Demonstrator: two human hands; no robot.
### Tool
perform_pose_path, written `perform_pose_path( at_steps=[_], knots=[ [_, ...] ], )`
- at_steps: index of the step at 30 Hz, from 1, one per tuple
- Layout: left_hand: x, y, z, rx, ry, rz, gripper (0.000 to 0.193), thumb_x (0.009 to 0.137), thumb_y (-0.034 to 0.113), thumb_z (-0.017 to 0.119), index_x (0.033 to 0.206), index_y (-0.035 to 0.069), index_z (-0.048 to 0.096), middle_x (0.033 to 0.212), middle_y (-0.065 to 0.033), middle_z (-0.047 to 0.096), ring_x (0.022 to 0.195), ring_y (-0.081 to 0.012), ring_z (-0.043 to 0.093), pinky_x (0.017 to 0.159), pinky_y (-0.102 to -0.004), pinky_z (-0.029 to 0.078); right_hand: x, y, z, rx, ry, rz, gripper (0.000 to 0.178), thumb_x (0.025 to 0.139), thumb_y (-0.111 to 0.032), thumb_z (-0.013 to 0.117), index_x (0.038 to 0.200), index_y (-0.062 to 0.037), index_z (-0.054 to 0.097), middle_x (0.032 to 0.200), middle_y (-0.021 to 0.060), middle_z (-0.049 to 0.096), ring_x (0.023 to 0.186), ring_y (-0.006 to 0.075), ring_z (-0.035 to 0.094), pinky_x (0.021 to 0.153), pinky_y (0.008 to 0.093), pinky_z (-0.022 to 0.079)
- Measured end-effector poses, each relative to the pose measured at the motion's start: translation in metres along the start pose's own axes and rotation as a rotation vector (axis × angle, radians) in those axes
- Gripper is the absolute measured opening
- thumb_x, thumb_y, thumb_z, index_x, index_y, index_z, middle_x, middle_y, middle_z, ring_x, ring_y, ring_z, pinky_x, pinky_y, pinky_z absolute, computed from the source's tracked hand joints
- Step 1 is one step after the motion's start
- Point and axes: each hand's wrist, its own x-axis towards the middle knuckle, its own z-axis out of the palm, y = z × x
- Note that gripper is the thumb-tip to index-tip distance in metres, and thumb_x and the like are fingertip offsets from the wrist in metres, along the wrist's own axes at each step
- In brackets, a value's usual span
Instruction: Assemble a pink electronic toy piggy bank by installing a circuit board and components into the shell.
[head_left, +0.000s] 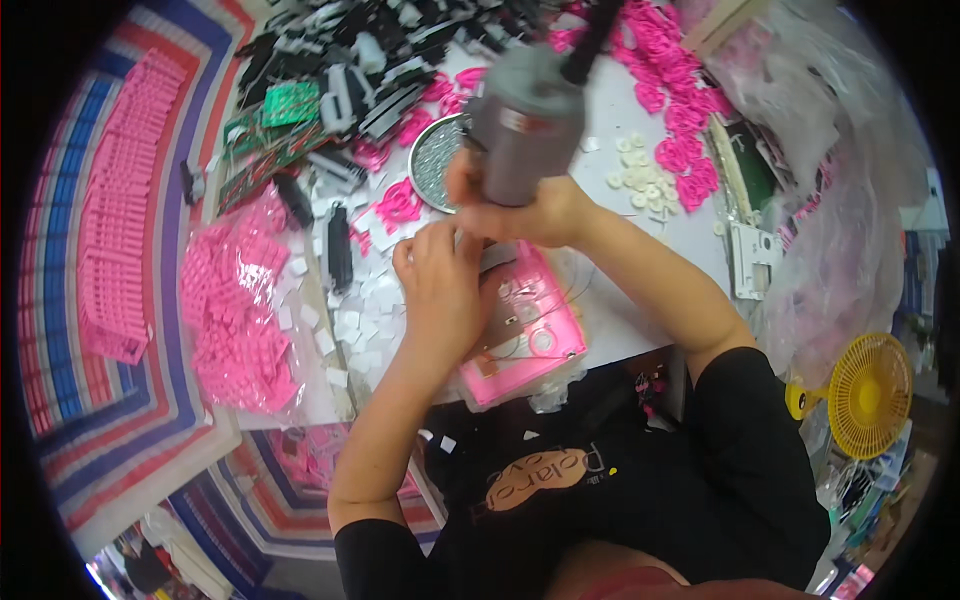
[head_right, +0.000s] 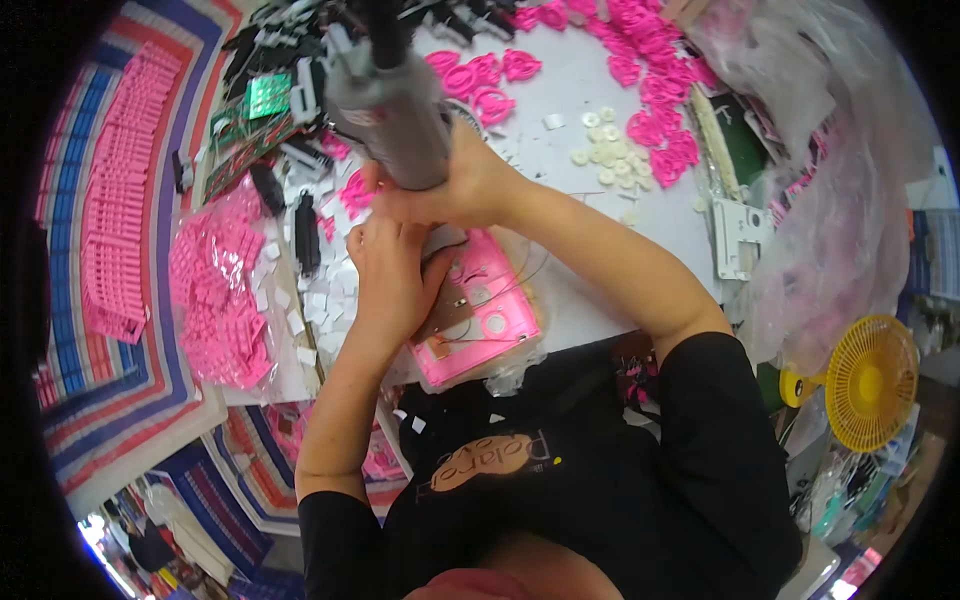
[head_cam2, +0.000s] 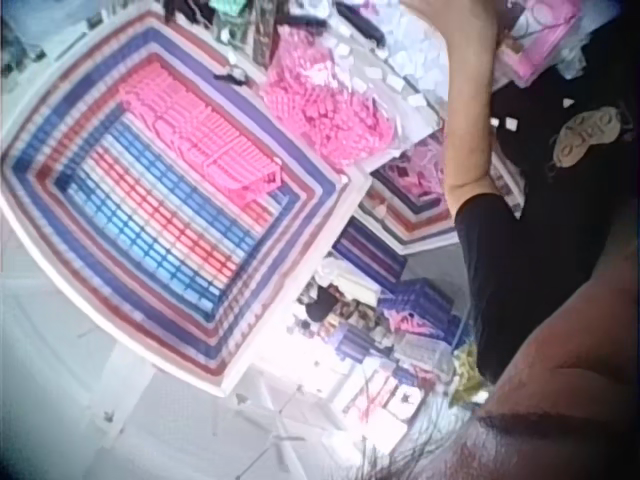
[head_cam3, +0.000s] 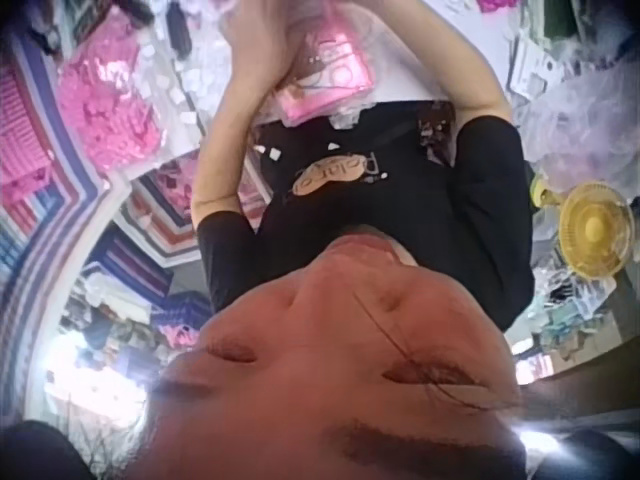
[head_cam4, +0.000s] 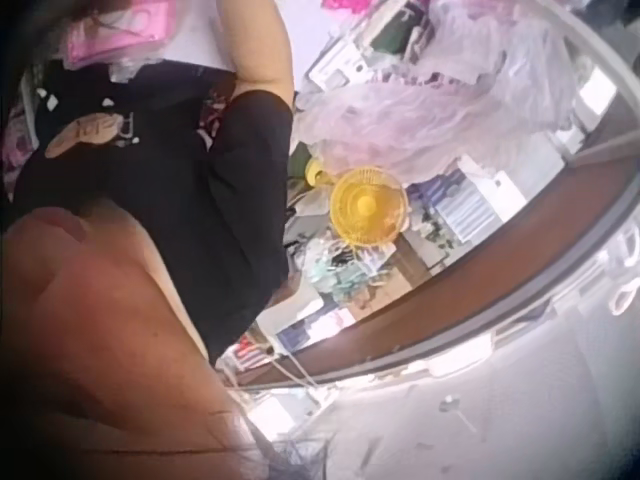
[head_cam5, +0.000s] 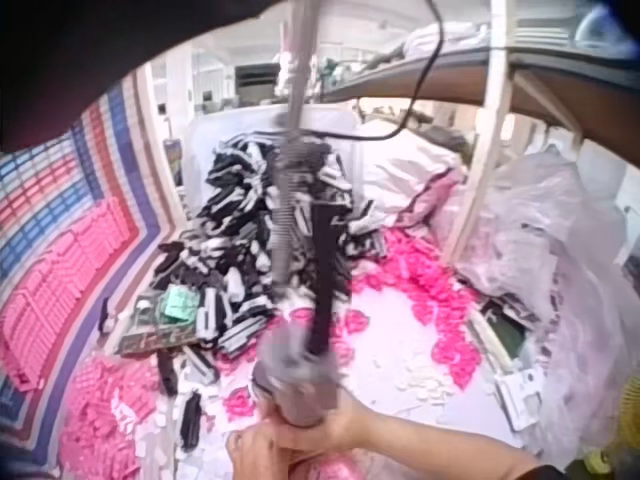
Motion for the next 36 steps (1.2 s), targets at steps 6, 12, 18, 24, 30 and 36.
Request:
perform_pose_path(
  at_steps=[6,12,18,24,30,36],
  knots=[
    [-0.024,0.007,-0.075,-0.179,-0.017,-0.157,0.051,0.078,0.009,0.071,0.126,0.002,0.057,0.123,-0.0201,0.062,0.114,-0.0390,0.061,0.098,-0.0443,0.049,0.004,-0.017,-0.136,-0.460,0.281,0.030,0.046,0.087,-0.033,0.075,0.124,-0.0077,0.066,0.114,0.0097,0.071,0.095,0.0240,0.071,0.083,0.0414,0.054],
    [-0.155,-0.010,-0.204,-0.114,-0.221,-0.503,0.049,0.079,0.000,0.070,0.126,-0.001,0.055,0.116,-0.0155,0.059,0.106,-0.0269,0.062,0.096,-0.0366,0.049,-0.046,0.029,-0.269,-1.547,0.660,0.321,0.037,0.087,-0.042,0.067,0.097,-0.0072,0.073,0.090,0.0166,0.073,0.086,0.0370,0.070,0.079,0.0480,0.054],
    [-0.218,-0.005,-0.220,0.350,-0.511,-0.575,0.065,0.071,0.018,0.080,0.129,0.004,0.056,0.122,-0.0207,0.060,0.120,-0.0404,0.053,0.109,-0.0491,0.035,-0.047,0.002,-0.186,-1.225,0.484,0.128,0.022,0.086,-0.025,0.067,0.088,-0.0036,0.070,0.083,0.0159,0.071,0.072,0.0353,0.068,0.066,0.0411,0.053],
    [-0.124,0.006,-0.086,-0.182,-0.196,-0.093,0.059,0.073,0.013,0.081,0.126,0.003,0.059,0.126,-0.0177,0.060,0.118,-0.0375,0.056,0.101,-0.0471,0.044,-0.085,-0.016,-0.019,-0.913,-0.363,-0.096,0.011,0.079,-0.014,0.067,0.088,-0.0070,0.066,0.078,0.0098,0.064,0.076,0.0300,0.066,0.067,0.0404,0.052],
    [-0.081,0.032,-0.011,-0.042,-0.327,0.228,0.064,0.080,0.035,0.076,0.129,-0.001,0.058,0.134,-0.0189,0.056,0.130,-0.0372,0.048,0.109,-0.0548,0.036,-0.084,0.006,0.008,-1.205,-0.372,0.030,0.015,0.079,-0.017,0.069,0.089,-0.0064,0.065,0.082,0.0116,0.066,0.082,0.0322,0.066,0.070,0.0452,0.052],
    [-0.103,0.035,-0.003,0.054,-0.349,0.255,0.075,0.079,0.042,0.075,0.133,-0.006,0.055,0.136,-0.0200,0.054,0.131,-0.0388,0.047,0.112,-0.0562,0.033,-0.053,0.004,0.006,-1.082,-0.639,0.081,0.016,0.071,-0.012,0.071,0.085,-0.0081,0.066,0.076,0.0115,0.064,0.076,0.0333,0.065,0.069,0.0455,0.051]
  ],
)
